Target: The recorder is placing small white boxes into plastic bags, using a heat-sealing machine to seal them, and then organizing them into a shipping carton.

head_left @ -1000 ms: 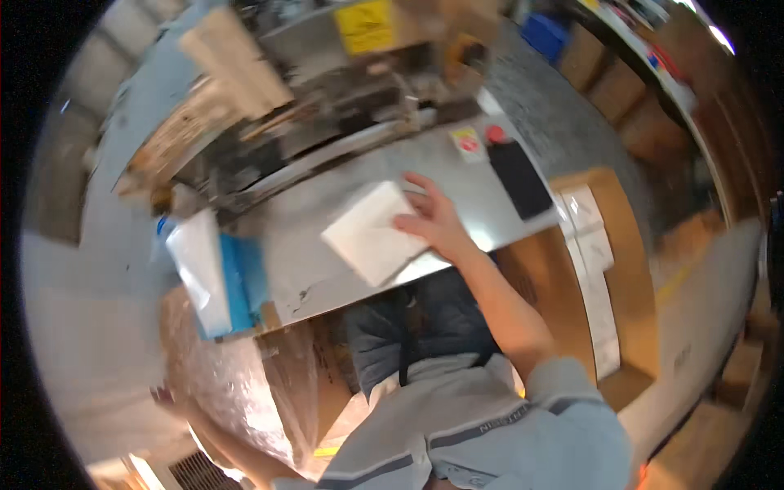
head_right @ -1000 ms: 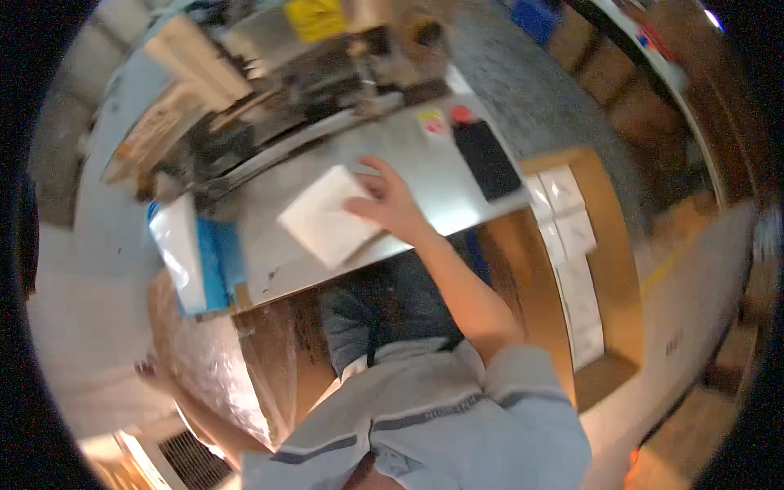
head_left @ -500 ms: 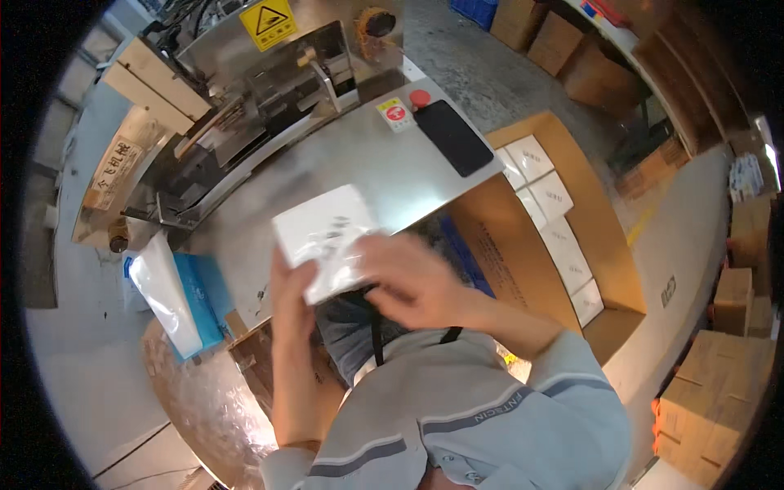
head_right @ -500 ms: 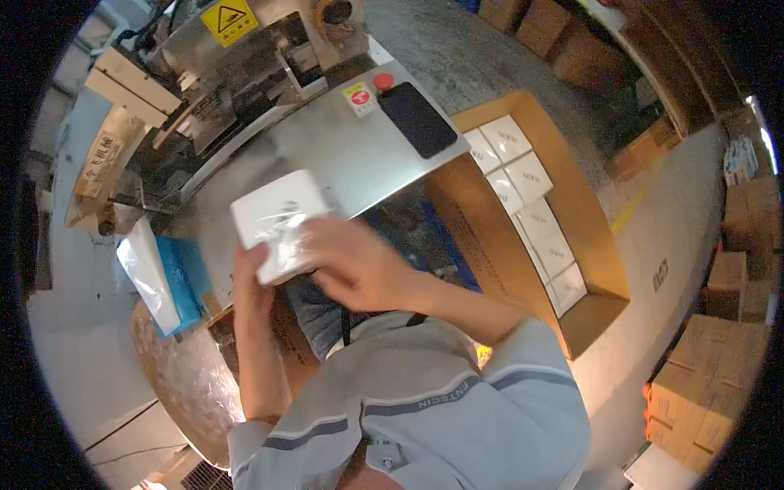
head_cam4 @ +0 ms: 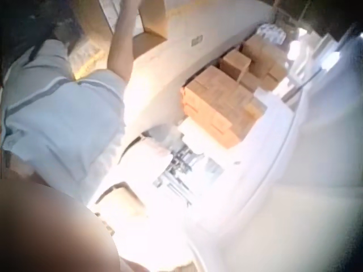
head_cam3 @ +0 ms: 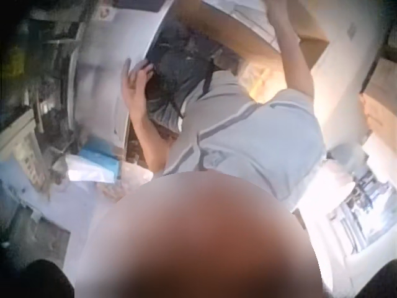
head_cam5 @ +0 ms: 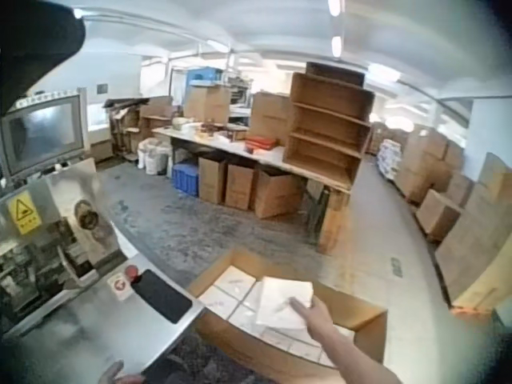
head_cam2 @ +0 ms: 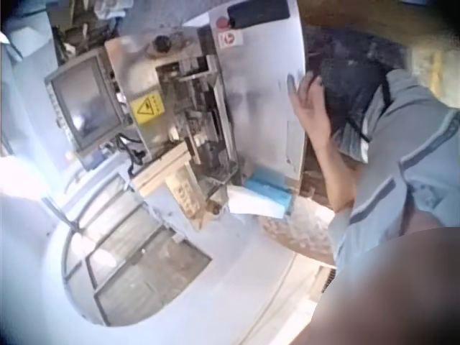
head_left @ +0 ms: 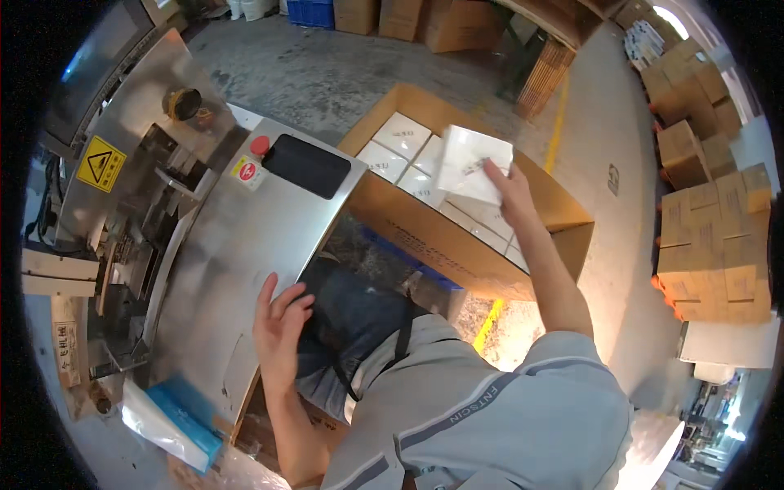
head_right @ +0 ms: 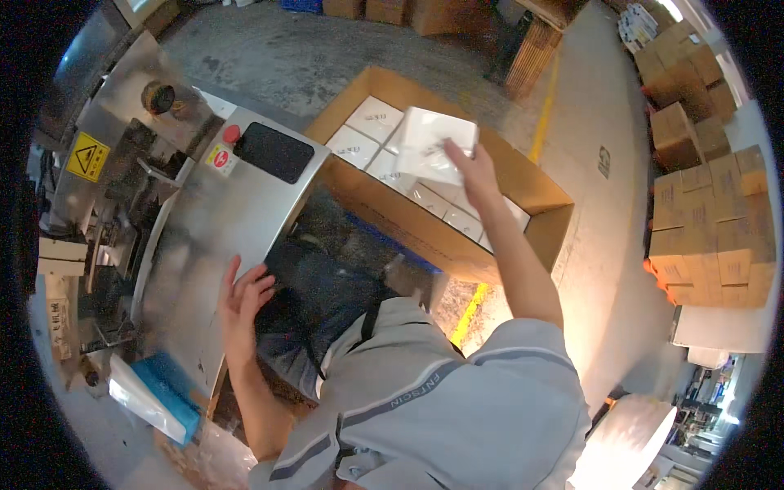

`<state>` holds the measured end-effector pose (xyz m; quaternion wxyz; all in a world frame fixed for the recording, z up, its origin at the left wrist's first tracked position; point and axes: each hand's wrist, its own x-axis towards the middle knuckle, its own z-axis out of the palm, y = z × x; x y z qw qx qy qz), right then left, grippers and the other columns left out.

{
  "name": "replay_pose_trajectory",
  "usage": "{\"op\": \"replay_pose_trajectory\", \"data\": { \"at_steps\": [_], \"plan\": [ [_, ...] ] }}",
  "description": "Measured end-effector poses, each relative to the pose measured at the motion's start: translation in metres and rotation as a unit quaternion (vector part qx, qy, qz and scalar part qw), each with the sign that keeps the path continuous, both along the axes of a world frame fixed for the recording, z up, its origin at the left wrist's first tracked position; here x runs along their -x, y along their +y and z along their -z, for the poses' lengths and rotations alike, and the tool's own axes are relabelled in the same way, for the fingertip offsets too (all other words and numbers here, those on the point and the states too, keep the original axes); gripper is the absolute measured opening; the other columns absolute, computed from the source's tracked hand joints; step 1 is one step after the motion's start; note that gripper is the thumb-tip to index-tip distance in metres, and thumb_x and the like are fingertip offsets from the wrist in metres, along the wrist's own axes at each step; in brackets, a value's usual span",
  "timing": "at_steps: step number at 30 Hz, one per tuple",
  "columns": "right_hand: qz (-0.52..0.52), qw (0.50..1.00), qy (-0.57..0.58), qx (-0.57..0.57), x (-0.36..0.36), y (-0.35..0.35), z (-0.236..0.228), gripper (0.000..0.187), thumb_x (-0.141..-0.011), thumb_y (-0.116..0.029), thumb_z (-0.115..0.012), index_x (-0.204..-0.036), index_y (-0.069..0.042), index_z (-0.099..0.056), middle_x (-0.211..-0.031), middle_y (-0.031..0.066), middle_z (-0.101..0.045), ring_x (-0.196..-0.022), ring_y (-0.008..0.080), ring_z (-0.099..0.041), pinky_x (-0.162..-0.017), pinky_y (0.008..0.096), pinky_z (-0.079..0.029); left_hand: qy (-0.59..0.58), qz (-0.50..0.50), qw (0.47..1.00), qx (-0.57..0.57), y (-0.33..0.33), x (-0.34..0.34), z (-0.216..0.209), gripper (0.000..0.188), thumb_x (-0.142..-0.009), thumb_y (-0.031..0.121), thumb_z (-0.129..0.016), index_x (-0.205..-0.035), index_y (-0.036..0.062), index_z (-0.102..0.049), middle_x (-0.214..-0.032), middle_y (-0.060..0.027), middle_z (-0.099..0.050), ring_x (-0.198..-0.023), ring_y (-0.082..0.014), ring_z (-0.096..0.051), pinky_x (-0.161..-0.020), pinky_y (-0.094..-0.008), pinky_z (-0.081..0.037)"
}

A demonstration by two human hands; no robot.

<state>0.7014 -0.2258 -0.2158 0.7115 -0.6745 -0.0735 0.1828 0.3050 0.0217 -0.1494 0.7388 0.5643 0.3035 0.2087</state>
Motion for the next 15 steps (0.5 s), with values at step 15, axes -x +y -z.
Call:
{"op": "replay_pose_trajectory", "data": {
  "at_steps": [15],
  "plan": [
    [-0.515, 0.539, -0.287, 0.601, -0.039, -0.066, 0.151, 0.047, -0.087, -0.043, -0.061, -0.08, 0.003, -0.071, -0.079, 0.0253, -0.07, -0.072, 0.0383, -0.066, -0.07, 0.0478, -0.052, 0.123, -0.277, 0.943, -0.138, 0.049, 0.159, -0.008, 0.04, -0.104, 0.021, -0.059, -0.136, -0.0011, -0.056, -0.119, -0.0123, -0.068, -0.105, -0.0207, -0.066, -0.092, -0.0318, -0.054]
  ]
}}
